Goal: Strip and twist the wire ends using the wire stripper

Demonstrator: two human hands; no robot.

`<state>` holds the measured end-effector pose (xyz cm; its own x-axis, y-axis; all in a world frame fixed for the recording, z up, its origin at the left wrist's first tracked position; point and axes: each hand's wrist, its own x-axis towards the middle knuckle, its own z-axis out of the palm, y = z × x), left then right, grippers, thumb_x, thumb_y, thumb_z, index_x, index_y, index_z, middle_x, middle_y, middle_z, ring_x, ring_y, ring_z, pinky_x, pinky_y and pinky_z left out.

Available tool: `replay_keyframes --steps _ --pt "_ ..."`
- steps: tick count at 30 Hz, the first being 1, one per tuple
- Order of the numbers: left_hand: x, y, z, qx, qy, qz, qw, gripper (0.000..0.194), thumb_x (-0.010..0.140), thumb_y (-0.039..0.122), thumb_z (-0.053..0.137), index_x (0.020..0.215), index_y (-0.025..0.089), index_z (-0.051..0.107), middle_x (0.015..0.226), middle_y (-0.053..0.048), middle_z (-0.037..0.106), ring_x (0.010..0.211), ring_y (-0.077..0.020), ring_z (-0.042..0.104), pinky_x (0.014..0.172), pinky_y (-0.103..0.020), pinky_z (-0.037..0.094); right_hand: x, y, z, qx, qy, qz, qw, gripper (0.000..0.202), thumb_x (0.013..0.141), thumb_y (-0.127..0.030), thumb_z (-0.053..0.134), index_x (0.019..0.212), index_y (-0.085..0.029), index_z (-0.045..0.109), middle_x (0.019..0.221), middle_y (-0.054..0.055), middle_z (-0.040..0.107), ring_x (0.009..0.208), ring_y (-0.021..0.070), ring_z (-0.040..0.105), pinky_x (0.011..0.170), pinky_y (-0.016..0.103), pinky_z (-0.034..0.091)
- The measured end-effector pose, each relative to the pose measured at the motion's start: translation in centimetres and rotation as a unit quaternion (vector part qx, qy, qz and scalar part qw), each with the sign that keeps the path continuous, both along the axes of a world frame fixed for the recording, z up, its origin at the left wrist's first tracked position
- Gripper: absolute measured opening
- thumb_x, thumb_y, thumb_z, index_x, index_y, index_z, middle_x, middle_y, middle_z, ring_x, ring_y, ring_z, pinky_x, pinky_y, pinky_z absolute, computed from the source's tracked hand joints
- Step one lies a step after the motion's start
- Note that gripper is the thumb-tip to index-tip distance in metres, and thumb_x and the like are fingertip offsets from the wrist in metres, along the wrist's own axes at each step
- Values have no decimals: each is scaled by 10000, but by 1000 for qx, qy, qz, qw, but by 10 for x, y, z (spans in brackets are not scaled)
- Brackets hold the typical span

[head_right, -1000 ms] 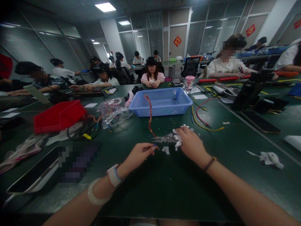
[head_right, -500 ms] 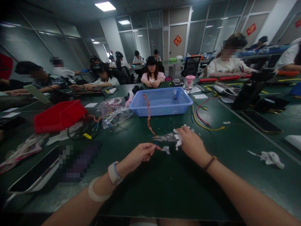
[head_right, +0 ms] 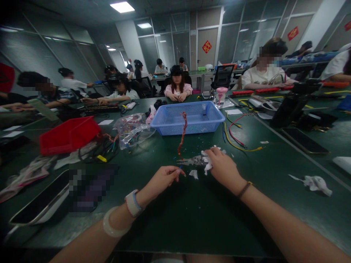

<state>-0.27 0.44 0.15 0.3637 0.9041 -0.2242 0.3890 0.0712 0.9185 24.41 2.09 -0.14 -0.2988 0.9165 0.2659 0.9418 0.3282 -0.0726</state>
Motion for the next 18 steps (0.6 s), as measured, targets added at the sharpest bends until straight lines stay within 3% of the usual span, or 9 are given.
replay_keyframes --steps 5,10,18 --pt "0 2 -1 40 18 1 999 351 883 378 471 950 141 721 677 -7 602 522 -98 407 490 -206 276 -2 -2 6 -22 -11 -12 1000 371 828 -122 482 1182 -189 567 1158 120 586 823 207 631 680 311 460" --pt "-2 2 3 123 21 -1 992 336 907 367 463 968 166 726 724 -14 638 646 -137 522 600 -225 371 -1 -7 19 -71 2 -4 997 294 851 -165 469 1105 -216 608 1067 76 618 673 156 622 569 276 415" --pt "-7 -4 11 270 15 -23 962 297 946 317 455 1015 192 716 773 -23 621 770 -159 590 732 -254 422 7 -10 28 -159 79 102 979 153 849 -213 497 905 -218 639 929 51 665 813 169 631 709 281 468"
